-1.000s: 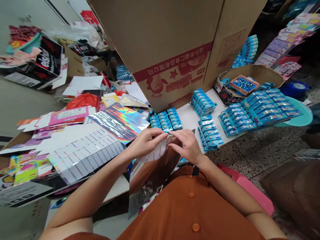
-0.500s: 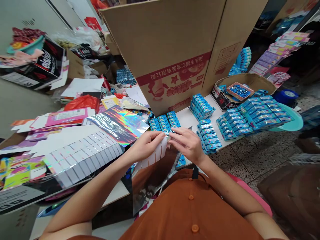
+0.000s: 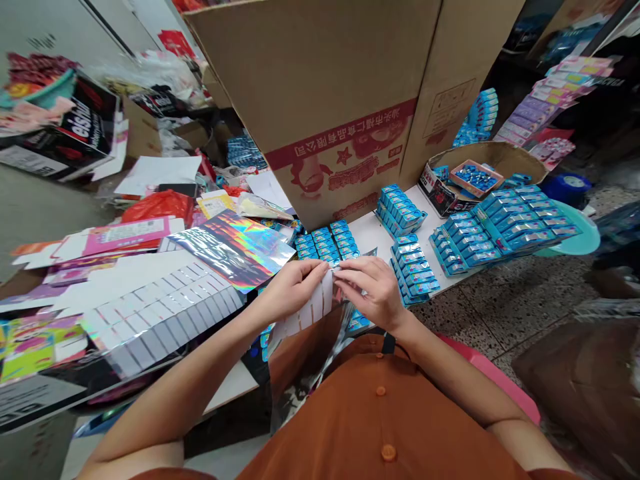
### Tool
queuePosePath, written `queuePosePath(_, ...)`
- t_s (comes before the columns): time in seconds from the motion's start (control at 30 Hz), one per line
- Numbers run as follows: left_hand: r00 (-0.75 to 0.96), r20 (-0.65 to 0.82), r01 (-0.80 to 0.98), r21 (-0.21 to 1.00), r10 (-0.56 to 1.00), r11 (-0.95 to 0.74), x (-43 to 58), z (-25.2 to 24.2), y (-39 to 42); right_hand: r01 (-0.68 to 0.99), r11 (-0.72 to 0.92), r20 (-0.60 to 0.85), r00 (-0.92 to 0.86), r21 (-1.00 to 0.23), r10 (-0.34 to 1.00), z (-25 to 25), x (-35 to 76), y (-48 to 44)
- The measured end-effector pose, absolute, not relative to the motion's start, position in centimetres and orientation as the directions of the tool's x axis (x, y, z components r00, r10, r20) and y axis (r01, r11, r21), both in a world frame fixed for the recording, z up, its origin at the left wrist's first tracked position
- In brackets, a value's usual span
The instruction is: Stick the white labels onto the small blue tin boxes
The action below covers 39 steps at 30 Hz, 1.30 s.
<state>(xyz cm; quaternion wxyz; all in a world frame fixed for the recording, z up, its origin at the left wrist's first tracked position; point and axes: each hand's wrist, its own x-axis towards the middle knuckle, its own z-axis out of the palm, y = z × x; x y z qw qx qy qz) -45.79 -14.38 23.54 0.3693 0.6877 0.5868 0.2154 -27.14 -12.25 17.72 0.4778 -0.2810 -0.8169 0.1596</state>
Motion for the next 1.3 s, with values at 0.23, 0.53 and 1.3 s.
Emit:
queuePosePath(0.23,0.272,0.107,0.924,0.248,0.956,-0.291,-46.7,20.7,-11.8,0.171,0.653,0.590,-0.307,-0.738,0.747,17.4,-27.3,-13.2)
queuePosePath(0.53,0.307,-0.038,0.951,-0.037,0.951,-0.308,-56.6,9.6,-3.2,0.128,0.359,0.335,-0.176,-0.925,0.926,15.7,-22.5,-12.1)
queuePosePath(1.3,-0.025,-0.441,-0.259,0.870,0.897,0.421,-24.5,1.7,2.4,-0.348,-0.376,-0.484,0.315,-0.859,0.816,3.2,-11.2,4.1)
